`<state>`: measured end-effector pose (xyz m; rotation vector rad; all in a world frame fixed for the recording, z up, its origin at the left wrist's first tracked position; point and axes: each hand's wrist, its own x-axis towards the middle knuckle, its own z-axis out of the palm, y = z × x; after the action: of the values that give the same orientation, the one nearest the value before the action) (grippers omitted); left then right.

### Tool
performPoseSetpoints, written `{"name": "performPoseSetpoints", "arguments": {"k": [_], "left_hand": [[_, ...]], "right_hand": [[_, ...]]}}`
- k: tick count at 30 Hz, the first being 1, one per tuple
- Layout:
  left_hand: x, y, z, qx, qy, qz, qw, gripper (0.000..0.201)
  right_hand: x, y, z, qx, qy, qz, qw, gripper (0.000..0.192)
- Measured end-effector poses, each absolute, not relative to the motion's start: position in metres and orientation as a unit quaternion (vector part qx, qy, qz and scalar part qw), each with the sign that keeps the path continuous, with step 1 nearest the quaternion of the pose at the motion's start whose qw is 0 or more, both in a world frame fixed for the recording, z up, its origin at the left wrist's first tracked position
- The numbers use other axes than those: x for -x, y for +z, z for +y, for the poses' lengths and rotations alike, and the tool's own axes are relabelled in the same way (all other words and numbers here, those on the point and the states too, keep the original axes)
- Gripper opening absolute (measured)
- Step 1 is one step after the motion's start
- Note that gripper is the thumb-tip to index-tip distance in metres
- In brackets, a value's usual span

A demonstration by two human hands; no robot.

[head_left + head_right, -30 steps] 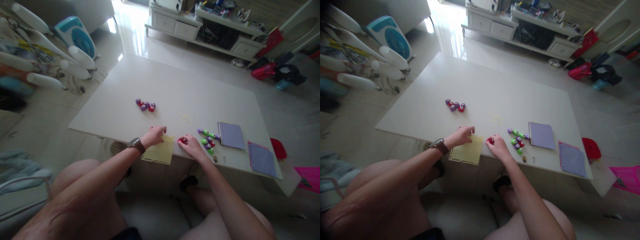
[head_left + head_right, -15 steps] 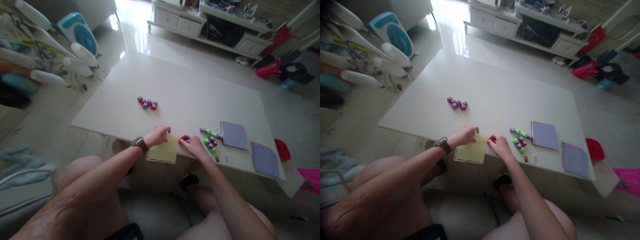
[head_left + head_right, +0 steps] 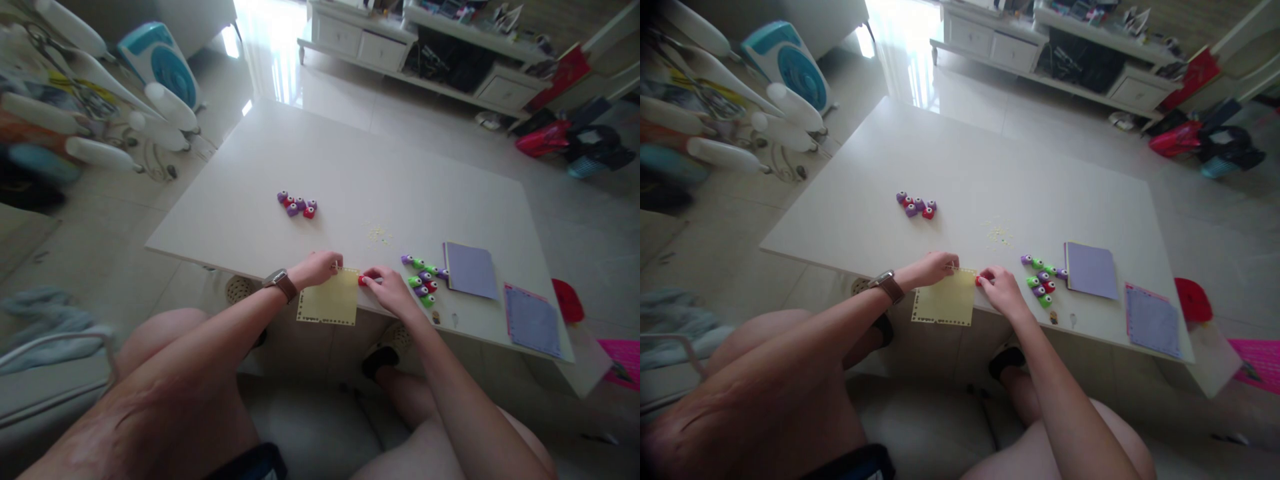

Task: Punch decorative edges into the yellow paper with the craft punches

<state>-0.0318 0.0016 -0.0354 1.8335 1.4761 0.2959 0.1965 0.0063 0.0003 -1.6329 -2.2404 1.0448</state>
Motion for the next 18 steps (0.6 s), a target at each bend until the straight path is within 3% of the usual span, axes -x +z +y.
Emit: {"name": "performPoseSetpoints", "arguments": {"k": [18], "left_hand": [[0.0292, -0.0331, 0.0006, -0.681, 0.113, 0.597, 0.409, 0.025]], "right_hand": [[-0.1975, -0.0054, 0.0086, 0.548, 0.348, -0.755, 0.091, 0.012]]}}
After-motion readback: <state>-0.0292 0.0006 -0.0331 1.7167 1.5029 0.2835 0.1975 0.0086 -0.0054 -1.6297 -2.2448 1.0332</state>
